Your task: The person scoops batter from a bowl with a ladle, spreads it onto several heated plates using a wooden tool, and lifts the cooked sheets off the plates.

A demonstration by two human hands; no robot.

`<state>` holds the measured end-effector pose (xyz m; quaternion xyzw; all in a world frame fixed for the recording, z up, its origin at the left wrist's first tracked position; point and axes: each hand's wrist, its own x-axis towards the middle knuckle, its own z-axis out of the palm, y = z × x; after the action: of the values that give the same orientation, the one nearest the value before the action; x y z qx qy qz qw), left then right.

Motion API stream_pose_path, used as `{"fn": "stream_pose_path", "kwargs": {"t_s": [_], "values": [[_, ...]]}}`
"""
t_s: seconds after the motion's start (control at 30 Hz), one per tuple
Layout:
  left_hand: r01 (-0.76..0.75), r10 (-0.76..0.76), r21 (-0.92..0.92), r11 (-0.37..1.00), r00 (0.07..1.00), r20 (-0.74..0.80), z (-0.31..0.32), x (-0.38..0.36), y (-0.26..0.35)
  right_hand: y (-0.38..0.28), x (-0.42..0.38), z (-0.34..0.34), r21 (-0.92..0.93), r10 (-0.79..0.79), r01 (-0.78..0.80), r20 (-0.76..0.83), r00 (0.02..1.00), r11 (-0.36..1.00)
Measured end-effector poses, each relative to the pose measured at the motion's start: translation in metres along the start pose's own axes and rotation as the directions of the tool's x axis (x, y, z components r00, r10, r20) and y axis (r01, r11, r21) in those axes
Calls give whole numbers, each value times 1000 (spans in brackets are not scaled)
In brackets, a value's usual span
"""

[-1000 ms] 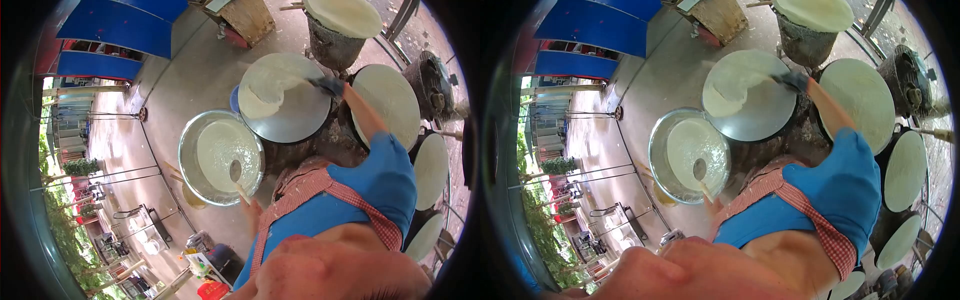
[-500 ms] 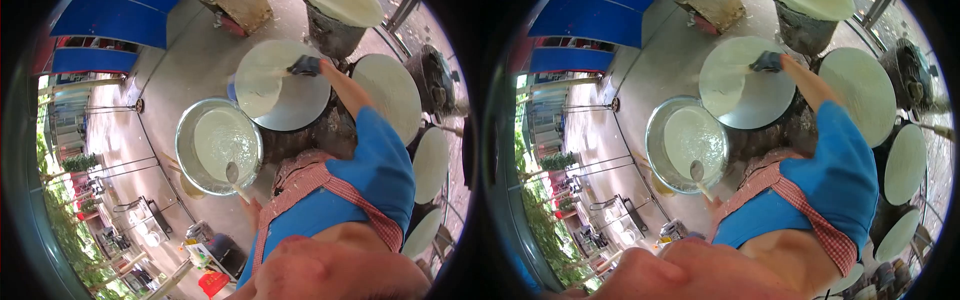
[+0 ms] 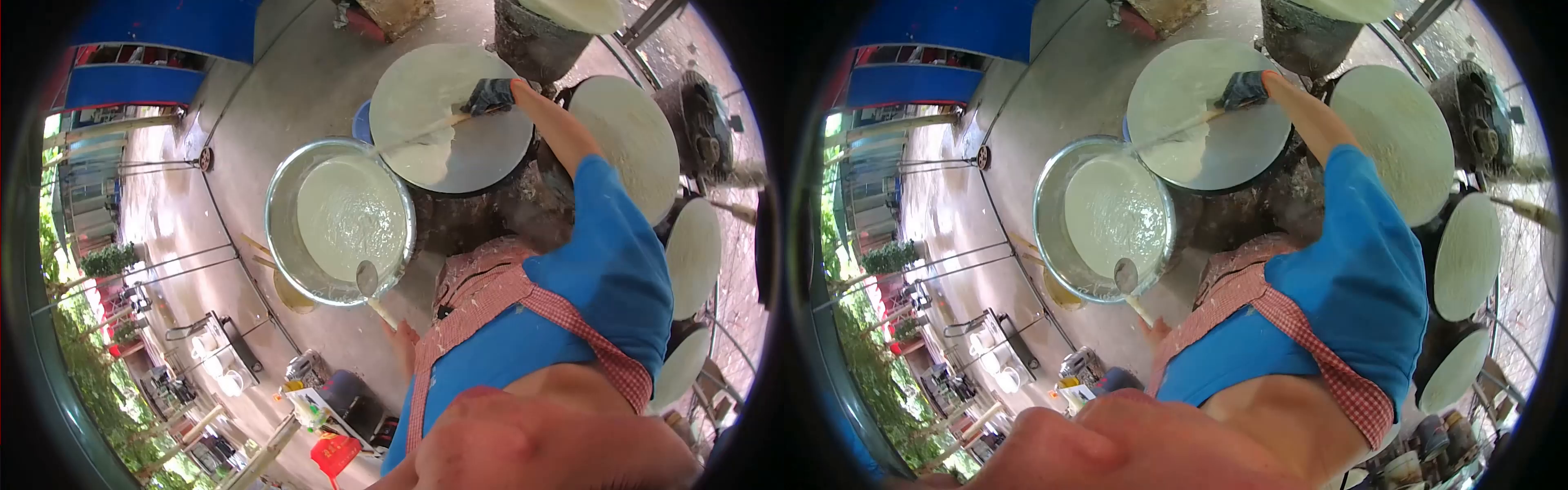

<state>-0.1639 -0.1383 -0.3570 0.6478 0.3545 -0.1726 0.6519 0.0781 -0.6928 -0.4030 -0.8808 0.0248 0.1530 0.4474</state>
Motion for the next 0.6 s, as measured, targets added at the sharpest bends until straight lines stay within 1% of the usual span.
{"fn": "stream_pose_path", "kwargs": {"t_s": [0.03, 0.1, 0.13, 0.2, 0.23, 0.3, 0.37, 0.4, 0.43, 0.47, 0.5, 0.53, 0.57, 0.6], "values": [[2, -2, 18, 1000, 1000, 14, -11, 4, 0, 4, -14, -1, -28, 25, -25, -12, 1000, 999], [-166, 143, 258, 952, 984, 105, -34, 13, -10, 25, -56, 2, -93, 86, -89, -32, 996, 992], [-160, 132, 245, 956, 983, 128, -42, 17, -10, 33, -94, -5, -128, 141, -145, -42, 989, 981], [-7, -4, 103, 995, 995, 103, -56, 33, -5, 45, -182, -7, -160, 278, -286, -71, 958, 945], [8, -19, 91, 996, 993, 119, -62, 37, -4, 50, -227, -4, -154, 349, -359, -86, 933, 921], [44, -58, 81, 996, 983, 174, -70, 54, 9, 46, -306, 29, -52, 471, -480, -119, 874, 876], [28, -53, 101, 994, 964, 261, -89, 89, 12, 24, -344, 93, 108, 532, -521, -174, 829, 847], [16, -57, 134, 991, 950, 306, -104, 93, 8, 25, -355, 147, 232, 524, -478, -217, 823, 847], [53, -92, 145, 988, 956, 278, -112, 87, 17, 18, -328, 198, 352, 493, -390, -277, 825, 851], [68, -101, 133, 989, 960, 261, -106, 83, 32, 20, -306, 250, 525, 465, -239, -356, 810, 817], [57, -90, 123, 991, 955, 283, -104, 83, 42, 11, -265, 312, 693, 459, -29, -445, 768, 720], [37, -72, 116, 993, 946, 316, -109, 81, 49, 2, -220, 357, 797, 468, 153, -484, 739, 584], [18, -54, 107, 994, 938, 343, -112, 78, 54, -52, -206, 360, 411, 287, 48, -713, 640, 911], [50, -66, 53, 997, 922, 381, -115, 77, 58, -113, -192, 360, -68, 10, -115, -821, 571, 991]]}}
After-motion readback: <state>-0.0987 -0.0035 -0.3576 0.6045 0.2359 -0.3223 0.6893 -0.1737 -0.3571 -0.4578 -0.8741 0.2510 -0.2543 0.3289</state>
